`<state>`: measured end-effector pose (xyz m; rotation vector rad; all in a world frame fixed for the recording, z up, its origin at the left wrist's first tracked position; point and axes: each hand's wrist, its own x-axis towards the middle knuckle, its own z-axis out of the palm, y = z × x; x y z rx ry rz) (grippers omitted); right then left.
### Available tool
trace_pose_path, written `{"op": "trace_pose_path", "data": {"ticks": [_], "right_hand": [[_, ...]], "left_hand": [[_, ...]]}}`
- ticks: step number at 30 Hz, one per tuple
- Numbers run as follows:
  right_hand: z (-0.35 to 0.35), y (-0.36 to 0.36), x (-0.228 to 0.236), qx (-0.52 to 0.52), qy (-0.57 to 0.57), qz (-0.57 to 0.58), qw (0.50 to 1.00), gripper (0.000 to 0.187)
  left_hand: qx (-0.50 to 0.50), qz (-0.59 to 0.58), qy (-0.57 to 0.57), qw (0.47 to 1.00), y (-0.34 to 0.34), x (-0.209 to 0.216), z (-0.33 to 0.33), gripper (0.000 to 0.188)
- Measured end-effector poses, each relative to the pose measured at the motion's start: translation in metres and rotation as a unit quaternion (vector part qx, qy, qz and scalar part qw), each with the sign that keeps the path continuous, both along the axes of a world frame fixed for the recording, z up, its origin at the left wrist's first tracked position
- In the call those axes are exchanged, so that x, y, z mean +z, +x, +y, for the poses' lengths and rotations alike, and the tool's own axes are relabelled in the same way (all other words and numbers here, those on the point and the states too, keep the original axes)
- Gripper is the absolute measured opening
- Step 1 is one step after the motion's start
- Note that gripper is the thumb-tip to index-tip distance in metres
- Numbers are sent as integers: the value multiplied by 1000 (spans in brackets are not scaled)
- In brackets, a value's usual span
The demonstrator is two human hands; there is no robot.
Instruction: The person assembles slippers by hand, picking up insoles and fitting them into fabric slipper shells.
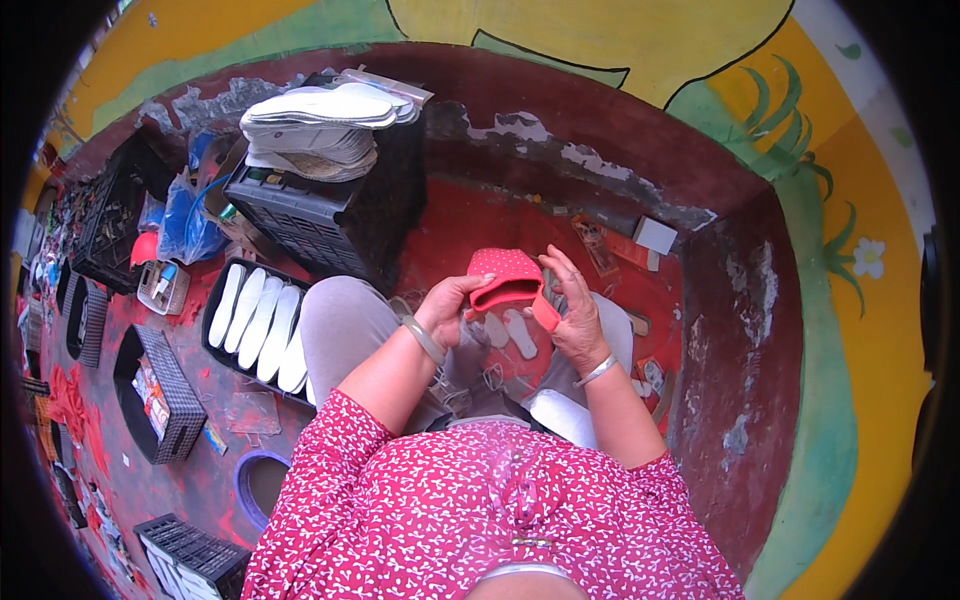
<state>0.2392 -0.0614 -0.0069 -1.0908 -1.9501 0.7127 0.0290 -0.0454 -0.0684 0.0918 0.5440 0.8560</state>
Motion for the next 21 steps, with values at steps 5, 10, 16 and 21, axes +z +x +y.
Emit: {"op": "trace_pose_path", "data": {"ticks": [5,10,16,21], "right_hand": [[5,0,-12,-44,-61,95,993,34],[8,2,-9,-117,-190,257,940,22],[14,16,-8,-179,-242,347,888,25],[14,18,0,-184,-273,372,868,24]], "left_hand": [[-10,72,16,997,5,28,-7,37],[-95,169,77,978,3,28,-10,58],[-16,336,164,927,1,29,-5,41],[-67,414,300,857,-1,30,-3,56]]}}
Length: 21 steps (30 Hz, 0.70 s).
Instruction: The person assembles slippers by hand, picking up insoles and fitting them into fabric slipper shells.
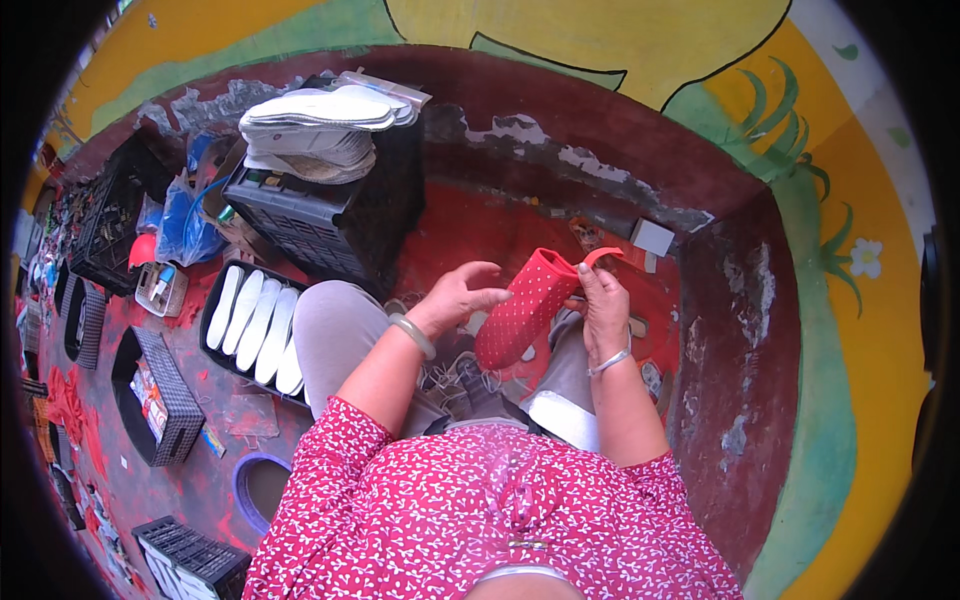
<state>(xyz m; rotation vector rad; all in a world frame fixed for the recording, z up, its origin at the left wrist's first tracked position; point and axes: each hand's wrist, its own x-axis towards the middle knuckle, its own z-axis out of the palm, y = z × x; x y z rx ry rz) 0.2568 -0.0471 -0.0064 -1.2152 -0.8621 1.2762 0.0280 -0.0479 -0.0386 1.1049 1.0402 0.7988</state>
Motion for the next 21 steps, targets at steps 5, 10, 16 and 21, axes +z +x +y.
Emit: {"op": "trace_pose_path", "data": {"ticks": [5,10,16,21], "right_hand": [[-1,-12,2,57,-2,-34,998,24],[1,-13,0,54,4,-35,998,24],[-9,-22,13,129,6,30,991,27],[-13,-14,-10,233,-37,48,971,35]], "left_hand": [[-132,-71,-9,989,16,5,-10,80],[-100,-84,-80,988,17,-3,-6,42],[-41,-86,-36,995,17,-5,-8,28],[-60,-37,79,994,16,-12,-10,30]]}}
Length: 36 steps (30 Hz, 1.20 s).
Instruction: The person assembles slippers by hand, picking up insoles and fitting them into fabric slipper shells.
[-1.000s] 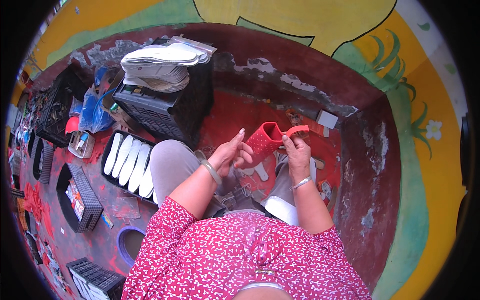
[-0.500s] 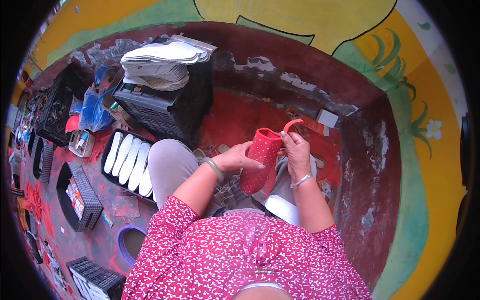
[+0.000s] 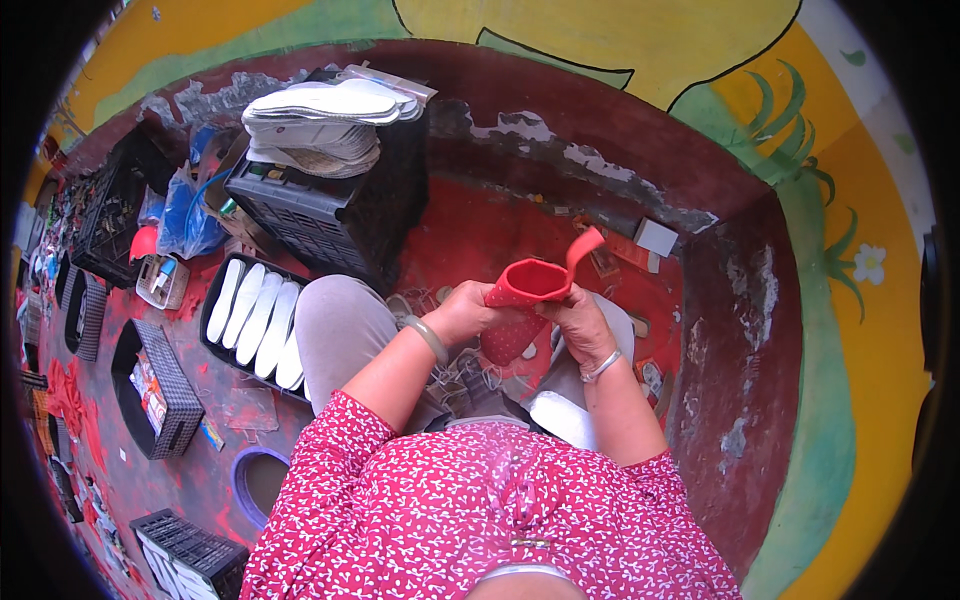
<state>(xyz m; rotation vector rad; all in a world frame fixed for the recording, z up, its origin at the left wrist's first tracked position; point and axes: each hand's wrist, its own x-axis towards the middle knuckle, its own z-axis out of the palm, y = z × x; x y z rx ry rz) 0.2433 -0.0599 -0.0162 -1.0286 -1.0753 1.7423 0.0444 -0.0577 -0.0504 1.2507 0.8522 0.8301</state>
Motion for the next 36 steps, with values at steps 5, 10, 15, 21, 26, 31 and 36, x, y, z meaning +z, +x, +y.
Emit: {"op": "trace_pose_path", "data": {"ticks": [5,10,15,21,26,31,36], "right_hand": [[8,14,-12,-134,-50,152,978,27],[22,23,-17,-227,-36,213,950,20],[22,19,-20,-250,-15,188,950,23],[20,19,-19,-173,-37,202,963,31],[10,10,-9,-38,-91,196,976,37],[11,11,-31,-126,-34,190,973,26],[4,18,-12,-116,32,84,989,24]], "left_hand": [[-8,80,-59,995,-2,11,2,39],[-56,59,-119,990,-1,16,3,48],[-32,4,-109,994,3,-5,3,54],[-32,-59,-177,982,3,-15,5,34],[-28,-97,-204,974,-3,11,0,23],[-1,19,-165,986,-2,5,2,28],[38,29,-53,997,-6,12,8,45]]}}
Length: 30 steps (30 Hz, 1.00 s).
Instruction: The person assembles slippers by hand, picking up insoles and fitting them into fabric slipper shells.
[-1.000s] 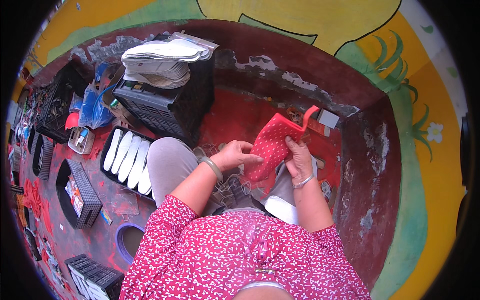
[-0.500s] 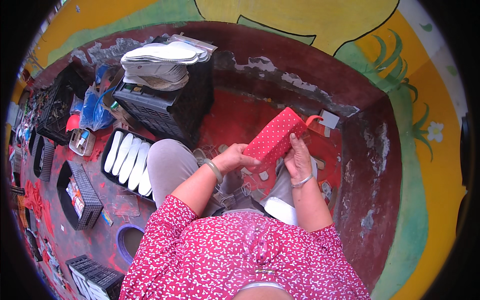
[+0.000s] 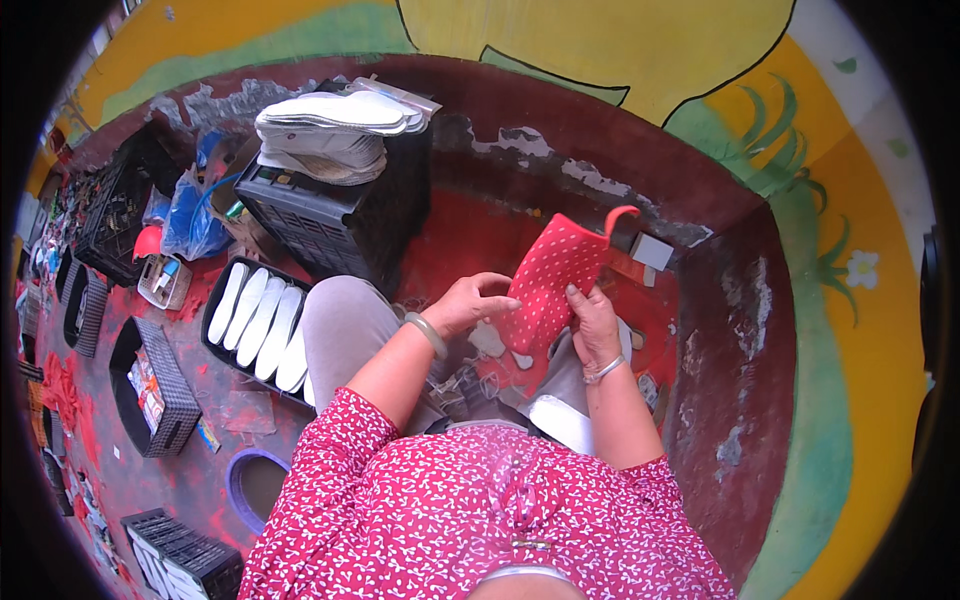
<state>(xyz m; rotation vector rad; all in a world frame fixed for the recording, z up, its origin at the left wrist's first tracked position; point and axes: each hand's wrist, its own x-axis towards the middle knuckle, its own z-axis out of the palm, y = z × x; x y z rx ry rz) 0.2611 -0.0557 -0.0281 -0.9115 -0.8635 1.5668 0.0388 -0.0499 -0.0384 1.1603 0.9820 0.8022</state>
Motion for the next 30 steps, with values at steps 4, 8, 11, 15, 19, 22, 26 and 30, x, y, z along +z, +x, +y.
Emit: {"op": "trace_pose_path", "data": {"ticks": [4,8,11,15,19,22,26,30], "right_hand": [[-27,-14,19,103,12,-75,992,22],[-44,-15,38,90,2,-77,993,31],[-54,-12,41,120,40,-142,982,38],[-80,-48,55,242,195,-360,880,44],[-71,-62,18,210,163,-188,946,32],[-66,-58,21,146,63,8,987,23],[-43,-10,53,71,129,-94,985,20],[-39,72,115,8,402,-421,813,14]], "left_hand": [[-18,-92,23,995,10,15,-18,50],[97,-209,-40,972,10,44,-36,40],[141,-363,-67,919,-7,69,-33,32],[198,-499,-66,841,-15,96,-45,30],[232,-548,-23,803,-9,109,-69,29],[227,-512,47,827,-20,114,-92,27],[310,-221,185,906,-46,119,-116,32],[452,-16,280,847,-102,121,-137,34]]}}
